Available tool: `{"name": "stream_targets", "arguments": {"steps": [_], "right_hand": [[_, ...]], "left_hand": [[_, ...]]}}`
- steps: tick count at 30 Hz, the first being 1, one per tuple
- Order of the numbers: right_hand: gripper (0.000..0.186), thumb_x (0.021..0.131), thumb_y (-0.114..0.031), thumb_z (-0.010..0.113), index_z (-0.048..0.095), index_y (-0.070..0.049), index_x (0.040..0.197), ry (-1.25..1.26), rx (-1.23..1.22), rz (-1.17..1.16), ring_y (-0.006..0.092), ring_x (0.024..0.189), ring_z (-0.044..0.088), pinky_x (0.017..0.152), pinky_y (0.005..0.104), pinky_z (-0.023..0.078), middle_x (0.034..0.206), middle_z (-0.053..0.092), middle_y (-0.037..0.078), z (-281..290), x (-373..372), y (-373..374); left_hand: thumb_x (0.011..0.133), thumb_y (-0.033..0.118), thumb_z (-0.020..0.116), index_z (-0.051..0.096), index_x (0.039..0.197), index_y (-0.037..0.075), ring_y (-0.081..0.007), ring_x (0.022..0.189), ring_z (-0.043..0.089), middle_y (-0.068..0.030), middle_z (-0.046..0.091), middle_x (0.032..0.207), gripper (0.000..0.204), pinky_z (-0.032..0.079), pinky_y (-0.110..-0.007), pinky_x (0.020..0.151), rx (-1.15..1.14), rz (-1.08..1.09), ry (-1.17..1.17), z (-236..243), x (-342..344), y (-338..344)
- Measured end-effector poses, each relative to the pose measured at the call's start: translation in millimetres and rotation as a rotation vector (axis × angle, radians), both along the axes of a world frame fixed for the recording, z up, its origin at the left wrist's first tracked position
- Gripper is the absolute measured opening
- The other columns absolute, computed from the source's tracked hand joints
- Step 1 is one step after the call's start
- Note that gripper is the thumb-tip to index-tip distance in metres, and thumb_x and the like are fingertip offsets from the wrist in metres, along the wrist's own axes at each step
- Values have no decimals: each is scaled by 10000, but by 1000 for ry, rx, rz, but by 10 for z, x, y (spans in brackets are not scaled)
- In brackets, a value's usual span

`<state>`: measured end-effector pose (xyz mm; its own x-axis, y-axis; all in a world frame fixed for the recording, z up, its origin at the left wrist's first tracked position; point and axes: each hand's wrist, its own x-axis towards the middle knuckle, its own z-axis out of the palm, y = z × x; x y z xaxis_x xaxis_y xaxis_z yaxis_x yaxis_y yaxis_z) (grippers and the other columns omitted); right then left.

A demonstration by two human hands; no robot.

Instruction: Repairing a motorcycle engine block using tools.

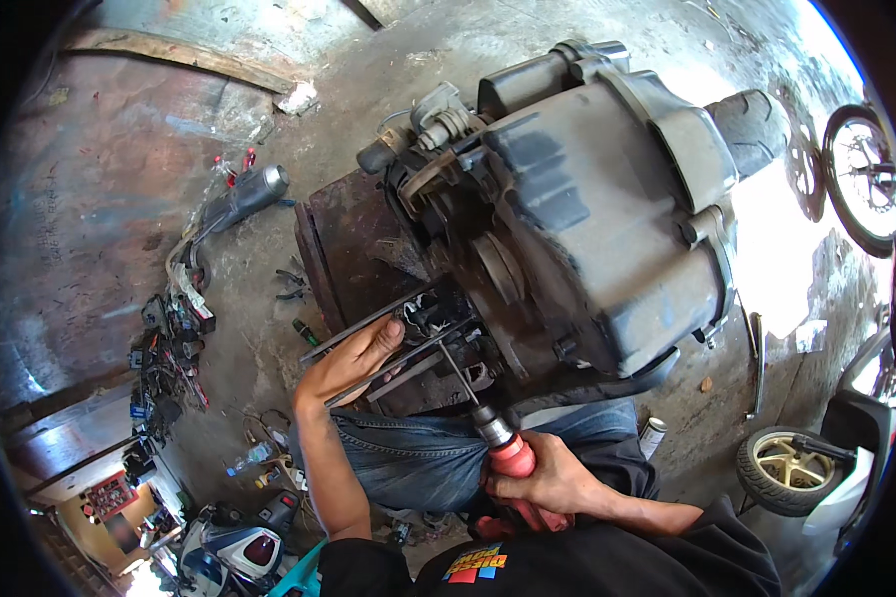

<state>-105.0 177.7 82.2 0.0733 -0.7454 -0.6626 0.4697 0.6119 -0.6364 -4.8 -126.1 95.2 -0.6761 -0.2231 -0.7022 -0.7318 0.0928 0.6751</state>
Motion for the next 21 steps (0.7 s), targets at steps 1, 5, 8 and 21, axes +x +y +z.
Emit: {"name": "stream_targets", "arguments": {"steps": [1, 5, 8, 21], "right_hand": [[284, 827, -160, 794, 648, 7, 1004, -17, -18, -27, 118, 775, 660, 734, 308, 547, 860, 706, 52, 11, 16, 3], [317, 800, -191, 791, 646, 17, 989, -71, -9, -146, 144, 756, 657, 738, 330, 546, 833, 702, 76, 36, 98, -10], [339, 776, -227, 789, 653, 26, 957, -111, -11, -199, 165, 734, 651, 731, 350, 542, 808, 698, 96, 22, 122, -38], [290, 818, -211, 822, 671, -5, 954, -27, -3, 17, 110, 783, 646, 756, 307, 538, 848, 708, 52, 8, -5, -71]], "left_hand": [[1053, 515, 410, 533, 999, 25, -93, 799, 373, 29, 405, 882, 508, 378, -232, 728, -3, 16, 30, 3, -15, 7], [1050, 520, 417, 535, 952, 25, -94, 787, 366, 33, 400, 858, 518, 374, -240, 710, -99, -22, -29, 84, -38, 44], [1049, 520, 420, 546, 944, 17, -95, 782, 369, 31, 414, 846, 529, 380, -242, 711, -98, 36, -59, 127, -57, 52], [1060, 534, 369, 550, 1132, 0, -139, 854, 460, -36, 496, 898, 568, 448, -296, 801, -60, -55, -30, 72, -35, 14]]}}
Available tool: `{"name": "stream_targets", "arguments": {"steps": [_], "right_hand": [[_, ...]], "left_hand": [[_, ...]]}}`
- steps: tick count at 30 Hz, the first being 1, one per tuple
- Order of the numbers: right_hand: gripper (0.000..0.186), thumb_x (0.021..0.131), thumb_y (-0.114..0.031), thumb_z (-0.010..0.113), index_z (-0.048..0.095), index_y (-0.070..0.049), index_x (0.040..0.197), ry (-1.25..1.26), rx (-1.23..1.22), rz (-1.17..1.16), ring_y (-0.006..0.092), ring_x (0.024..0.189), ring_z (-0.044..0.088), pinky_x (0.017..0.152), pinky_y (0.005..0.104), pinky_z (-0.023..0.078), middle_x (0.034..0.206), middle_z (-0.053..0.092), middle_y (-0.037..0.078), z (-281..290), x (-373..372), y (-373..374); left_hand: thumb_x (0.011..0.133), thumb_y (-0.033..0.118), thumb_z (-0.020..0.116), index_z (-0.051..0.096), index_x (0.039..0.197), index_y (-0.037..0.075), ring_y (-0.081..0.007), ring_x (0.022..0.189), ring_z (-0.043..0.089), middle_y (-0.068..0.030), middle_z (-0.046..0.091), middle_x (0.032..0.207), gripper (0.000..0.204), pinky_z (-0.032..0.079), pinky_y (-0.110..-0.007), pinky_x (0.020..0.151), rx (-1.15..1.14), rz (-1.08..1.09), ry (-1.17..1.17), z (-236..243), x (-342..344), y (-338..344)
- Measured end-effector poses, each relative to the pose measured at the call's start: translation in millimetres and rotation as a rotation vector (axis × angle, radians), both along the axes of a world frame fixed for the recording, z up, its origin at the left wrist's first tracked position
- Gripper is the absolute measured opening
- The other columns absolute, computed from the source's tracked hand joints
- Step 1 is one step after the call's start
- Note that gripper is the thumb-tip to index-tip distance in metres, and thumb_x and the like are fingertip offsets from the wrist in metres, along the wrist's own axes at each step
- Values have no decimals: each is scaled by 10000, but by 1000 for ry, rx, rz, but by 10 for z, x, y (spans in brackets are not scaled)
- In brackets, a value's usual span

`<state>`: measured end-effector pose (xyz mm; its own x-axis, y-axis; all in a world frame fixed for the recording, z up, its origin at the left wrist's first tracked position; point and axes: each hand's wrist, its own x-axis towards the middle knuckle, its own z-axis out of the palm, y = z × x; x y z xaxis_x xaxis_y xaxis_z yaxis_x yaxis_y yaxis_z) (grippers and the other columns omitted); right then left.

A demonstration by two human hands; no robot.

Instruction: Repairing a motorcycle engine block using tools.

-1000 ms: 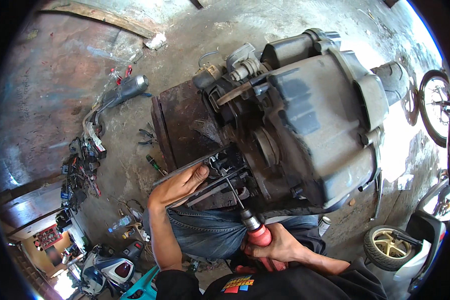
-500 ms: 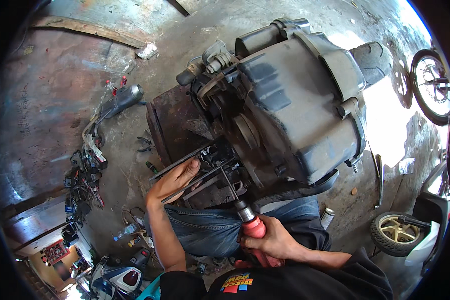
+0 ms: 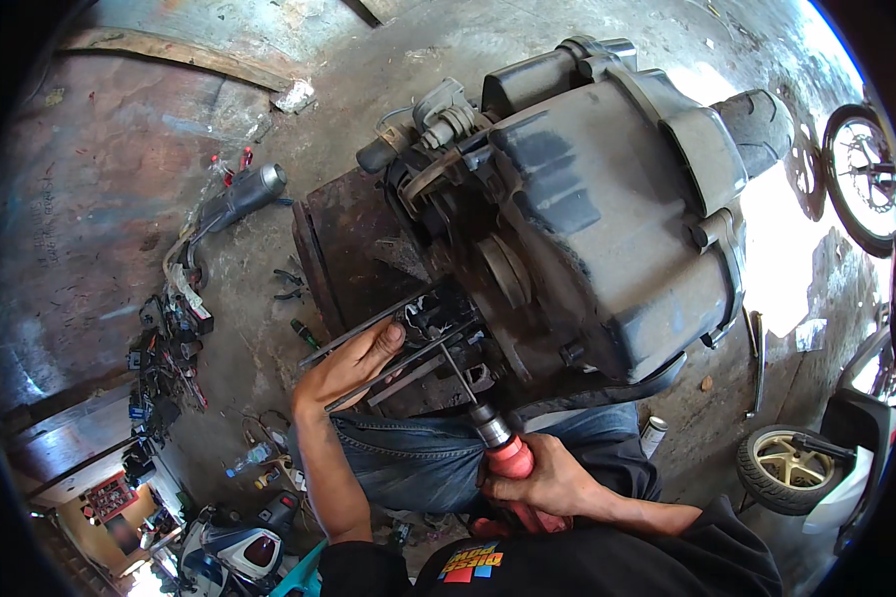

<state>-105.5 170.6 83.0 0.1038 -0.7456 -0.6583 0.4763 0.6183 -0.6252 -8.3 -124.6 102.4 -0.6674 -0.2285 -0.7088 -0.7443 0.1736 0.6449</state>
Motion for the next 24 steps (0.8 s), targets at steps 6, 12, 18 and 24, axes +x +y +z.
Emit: {"name": "stream_targets", "arguments": {"steps": [6, 12, 18, 24], "right_hand": [[331, 822, -199, 815, 628, -2, 1012, 25, 27, -48, 121, 792, 642, 759, 309, 532, 866, 696, 57, 49, 44, 46], [351, 776, -207, 793, 647, 16, 1004, 6, 32, -158, 168, 762, 659, 762, 348, 547, 837, 703, 109, 17, 147, 63], [254, 843, -117, 772, 641, 14, 1017, 39, -7, -115, 136, 808, 678, 775, 312, 557, 893, 713, 74, -57, 187, -36], [308, 822, -246, 794, 670, 5, 950, 66, 10, -180, 143, 684, 638, 687, 338, 541, 772, 697, 89, -1, 234, -147]], "left_hand": [[1066, 516, 373, 539, 1093, 2, -125, 841, 435, -16, 478, 890, 540, 440, -282, 786, -43, -44, -20, 5, -7, -22], [1038, 571, 379, 561, 1081, 10, -107, 849, 465, -10, 493, 900, 591, 452, -273, 778, -19, -15, -40, 26, -8, -6], [1023, 592, 389, 576, 1194, 18, -86, 979, 489, 9, 519, 1004, 628, 443, -240, 884, 35, 0, 28, -59, 24, -32], [1032, 564, 408, 562, 1267, 10, -90, 1020, 488, -1, 550, 1093, 621, 433, -238, 932, 108, 53, -3, -38, 29, -23]]}}
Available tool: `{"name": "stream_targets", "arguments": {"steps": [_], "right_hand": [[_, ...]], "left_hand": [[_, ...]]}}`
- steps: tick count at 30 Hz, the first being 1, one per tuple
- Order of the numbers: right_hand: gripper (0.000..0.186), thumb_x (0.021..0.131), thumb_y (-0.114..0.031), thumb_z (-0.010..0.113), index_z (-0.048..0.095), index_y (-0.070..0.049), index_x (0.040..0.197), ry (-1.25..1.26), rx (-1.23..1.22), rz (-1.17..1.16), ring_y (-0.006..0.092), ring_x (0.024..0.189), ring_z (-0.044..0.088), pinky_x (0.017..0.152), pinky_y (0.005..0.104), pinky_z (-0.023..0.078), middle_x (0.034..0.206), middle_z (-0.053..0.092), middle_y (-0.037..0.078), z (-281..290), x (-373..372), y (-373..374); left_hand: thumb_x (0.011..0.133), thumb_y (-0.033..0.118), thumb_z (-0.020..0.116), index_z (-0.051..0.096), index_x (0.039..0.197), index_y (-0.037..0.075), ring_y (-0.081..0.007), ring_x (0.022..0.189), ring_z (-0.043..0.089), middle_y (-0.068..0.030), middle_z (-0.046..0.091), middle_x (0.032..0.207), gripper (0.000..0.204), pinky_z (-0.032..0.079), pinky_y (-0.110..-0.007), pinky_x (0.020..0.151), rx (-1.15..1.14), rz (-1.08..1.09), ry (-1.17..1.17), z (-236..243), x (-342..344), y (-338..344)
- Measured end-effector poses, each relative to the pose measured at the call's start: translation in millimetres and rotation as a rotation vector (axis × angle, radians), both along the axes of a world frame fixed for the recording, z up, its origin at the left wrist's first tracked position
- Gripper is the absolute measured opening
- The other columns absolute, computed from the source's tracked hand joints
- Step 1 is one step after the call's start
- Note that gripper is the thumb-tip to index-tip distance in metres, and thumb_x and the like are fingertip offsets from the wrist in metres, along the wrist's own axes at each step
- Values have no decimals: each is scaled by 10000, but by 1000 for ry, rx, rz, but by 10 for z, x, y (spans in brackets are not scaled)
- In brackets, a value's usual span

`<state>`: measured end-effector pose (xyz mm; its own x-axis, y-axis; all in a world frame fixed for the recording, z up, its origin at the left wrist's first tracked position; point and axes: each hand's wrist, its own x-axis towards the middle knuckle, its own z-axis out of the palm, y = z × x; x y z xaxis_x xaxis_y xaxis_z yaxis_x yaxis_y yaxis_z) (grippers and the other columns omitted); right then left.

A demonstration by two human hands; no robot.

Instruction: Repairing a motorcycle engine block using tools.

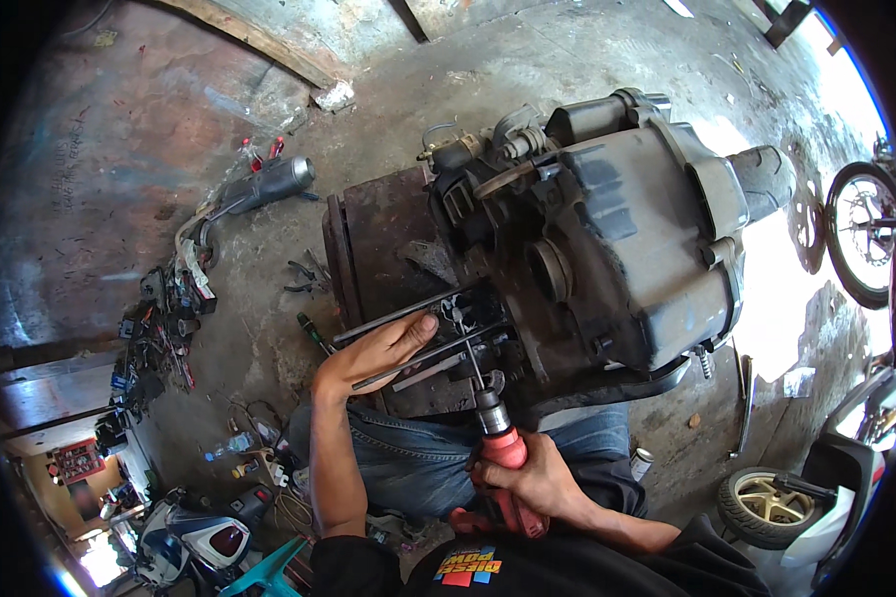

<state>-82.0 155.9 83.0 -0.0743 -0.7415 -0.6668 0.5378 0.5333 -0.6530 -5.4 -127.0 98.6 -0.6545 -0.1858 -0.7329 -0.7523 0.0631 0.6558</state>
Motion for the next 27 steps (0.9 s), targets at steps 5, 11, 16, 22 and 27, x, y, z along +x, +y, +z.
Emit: {"name": "stream_targets", "arguments": {"steps": [5, 11, 16, 22, 27], "right_hand": [[323, 829, -264, 799, 659, -1, 955, -35, 19, -32, 140, 689, 641, 689, 335, 543, 767, 694, 83, 68, 17, -58], [371, 838, -281, 802, 620, 6, 989, -16, 16, -10, 143, 713, 652, 711, 337, 548, 793, 699, 93, 162, -47, -131], [311, 877, -178, 783, 590, 2, 1042, -6, 19, -5, 110, 739, 626, 698, 296, 531, 830, 674, 50, 246, -93, -184], [342, 858, -179, 788, 587, 19, 1050, 57, 101, 78, 124, 752, 640, 728, 305, 544, 843, 685, 63, 313, -176, -178], [325, 853, -170, 782, 599, 21, 1041, 116, 146, 143, 125, 757, 646, 733, 302, 546, 845, 691, 70, 377, -219, -192]], "left_hand": [[1058, 537, 390, 549, 1304, -26, -122, 1005, 509, -58, 614, 1078, 635, 440, -274, 936, -85, -36, 32, 49, -24, 37], [1052, 541, 406, 505, 1386, -14, -146, 1113, 543, -103, 629, 1209, 656, 432, -292, 997, -110, -78, 15, 87, -13, 14], [1054, 540, 399, 506, 1397, -26, -150, 1184, 527, -96, 611, 1254, 671, 400, -275, 1047, 37, 59, 20, 111, -28, 51], [1055, 566, 363, 509, 1374, -12, -186, 1053, 569, -134, 634, 1156, 677, 456, -327, 964, -67, -81, 46, 70, -15, 2], [1056, 569, 352, 522, 1353, -15, -209, 1017, 579, -151, 639, 1123, 677, 460, -342, 949, -135, -114, 96, 42, -7, -3]]}}
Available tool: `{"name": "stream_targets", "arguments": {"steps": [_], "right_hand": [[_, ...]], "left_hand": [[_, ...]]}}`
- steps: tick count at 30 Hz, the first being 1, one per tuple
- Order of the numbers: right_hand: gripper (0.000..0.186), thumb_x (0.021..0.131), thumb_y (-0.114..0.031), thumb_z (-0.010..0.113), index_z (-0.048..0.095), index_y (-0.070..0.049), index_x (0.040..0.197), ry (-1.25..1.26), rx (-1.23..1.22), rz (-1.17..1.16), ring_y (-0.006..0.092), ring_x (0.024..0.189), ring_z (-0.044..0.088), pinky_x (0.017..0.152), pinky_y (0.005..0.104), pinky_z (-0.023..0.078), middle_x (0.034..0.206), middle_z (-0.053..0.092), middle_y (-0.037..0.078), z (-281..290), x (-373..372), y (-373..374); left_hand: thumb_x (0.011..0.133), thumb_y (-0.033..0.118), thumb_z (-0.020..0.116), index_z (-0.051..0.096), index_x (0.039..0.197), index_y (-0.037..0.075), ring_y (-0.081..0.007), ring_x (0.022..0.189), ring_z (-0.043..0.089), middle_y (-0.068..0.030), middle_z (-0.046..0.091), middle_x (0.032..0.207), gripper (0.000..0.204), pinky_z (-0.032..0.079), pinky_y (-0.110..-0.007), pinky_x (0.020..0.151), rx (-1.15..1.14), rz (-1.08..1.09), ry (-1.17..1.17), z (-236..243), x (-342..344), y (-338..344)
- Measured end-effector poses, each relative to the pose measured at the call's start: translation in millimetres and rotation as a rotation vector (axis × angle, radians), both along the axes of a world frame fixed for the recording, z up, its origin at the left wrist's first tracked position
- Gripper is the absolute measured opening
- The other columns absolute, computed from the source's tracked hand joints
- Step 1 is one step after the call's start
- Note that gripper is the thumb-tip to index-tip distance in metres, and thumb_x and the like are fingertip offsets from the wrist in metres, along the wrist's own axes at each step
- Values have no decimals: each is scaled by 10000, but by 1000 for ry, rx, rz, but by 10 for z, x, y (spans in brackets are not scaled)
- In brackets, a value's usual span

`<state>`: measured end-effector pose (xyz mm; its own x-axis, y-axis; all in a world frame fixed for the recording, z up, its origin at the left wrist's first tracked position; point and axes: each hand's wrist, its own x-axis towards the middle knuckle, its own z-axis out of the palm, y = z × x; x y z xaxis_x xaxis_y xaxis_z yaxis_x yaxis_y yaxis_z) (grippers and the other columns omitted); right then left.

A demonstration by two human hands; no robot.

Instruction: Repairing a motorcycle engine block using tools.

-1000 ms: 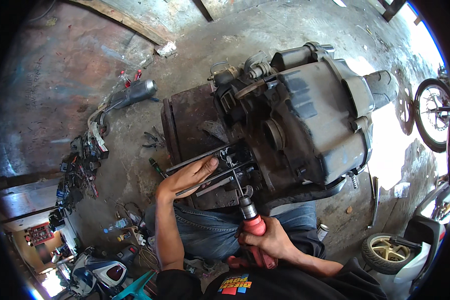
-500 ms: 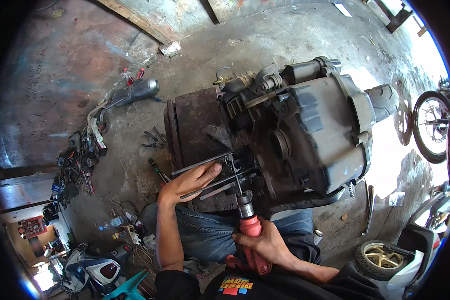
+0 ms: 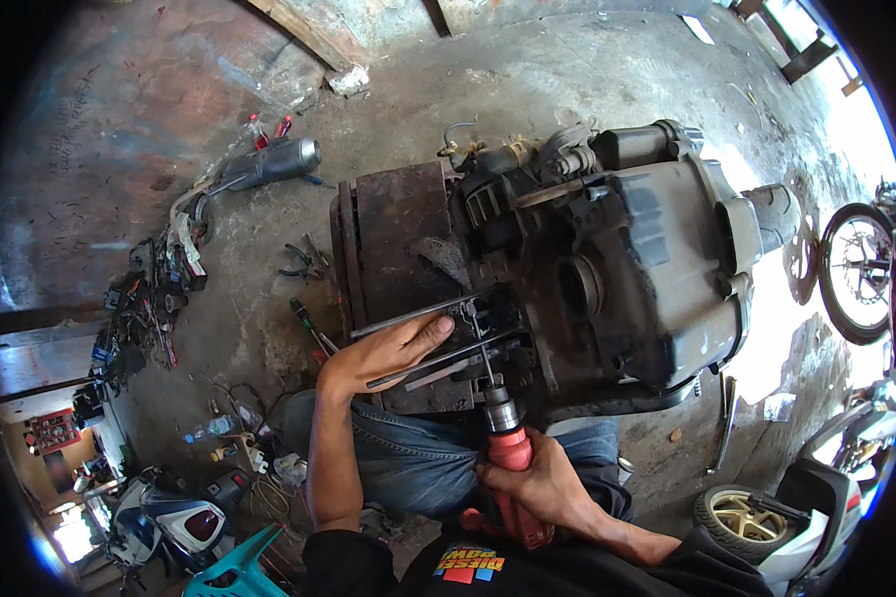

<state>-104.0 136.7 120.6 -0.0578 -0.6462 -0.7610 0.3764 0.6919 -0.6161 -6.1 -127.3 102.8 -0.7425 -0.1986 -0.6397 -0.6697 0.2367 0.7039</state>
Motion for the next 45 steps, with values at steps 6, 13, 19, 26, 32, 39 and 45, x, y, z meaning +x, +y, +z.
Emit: {"name": "stream_targets", "arguments": {"steps": [6, 13, 19, 26, 32, 39, 45], "right_hand": [[354, 800, -223, 733, 596, 13, 1025, 36, 14, 15, 209, 725, 641, 745, 380, 539, 807, 677, 131, 96, -57, -46], [388, 811, -201, 792, 606, 24, 1067, 92, 11, 28, 147, 801, 630, 767, 339, 539, 889, 683, 94, 53, -3, -4], [396, 799, -199, 803, 606, 21, 1064, 124, 45, 6, 150, 809, 631, 781, 337, 537, 903, 685, 91, 23, 114, 154], [375, 802, -213, 787, 610, 6, 1050, 82, -28, -26, 170, 804, 649, 795, 354, 539, 893, 694, 104, 1, 136, 381], [382, 809, -202, 792, 610, -2, 1079, 15, -101, -14, 154, 836, 646, 813, 338, 536, 920, 693, 83, 77, 161, 585], [431, 822, -273, 788, 620, 17, 1094, 72, -109, 123, 170, 834, 639, 799, 347, 529, 897, 690, 108, 647, -477, 561], [554, 806, -411, 772, 612, 28, 1104, 343, -33, 393, 232, 842, 671, 796, 378, 522, 892, 695, 160, 977, -999, 300]], "left_hand": [[1063, 548, 360, 515, 1394, -6, -193, 1137, 568, -128, 632, 1226, 664, 434, -314, 1016, 20, -19, -19, 71, -38, -9], [1065, 529, 371, 518, 1389, -6, -173, 1131, 554, -121, 630, 1220, 642, 434, -305, 1011, 82, -7, 35, -4, -7, -29], [1064, 525, 375, 525, 1372, -14, -150, 1101, 534, -87, 618, 1190, 639, 433, -280, 994, 97, 15, -15, -70, 27, -33], [1058, 578, 334, 574, 1234, -20, -126, 840, 485, -34, 560, 904, 668, 457, -298, 799, 165, 78, -35, -107, 79, -24], [1075, 500, 385, 577, 1225, -32, -98, 947, 482, -26, 587, 1014, 585, 438, -256, 892, 182, 136, 127, -64, 66, 38], [1049, 468, 483, 529, 1389, -6, -115, 1227, 509, -45, 583, 1322, 586, 399, -259, 1072, 161, 115, 113, -59, 85, -10], [1052, 534, 421, 542, 1363, -16, -140, 1147, 553, -104, 629, 1251, 643, 420, -276, 1018, 79, 57, 145, -44, 80, 0]]}}
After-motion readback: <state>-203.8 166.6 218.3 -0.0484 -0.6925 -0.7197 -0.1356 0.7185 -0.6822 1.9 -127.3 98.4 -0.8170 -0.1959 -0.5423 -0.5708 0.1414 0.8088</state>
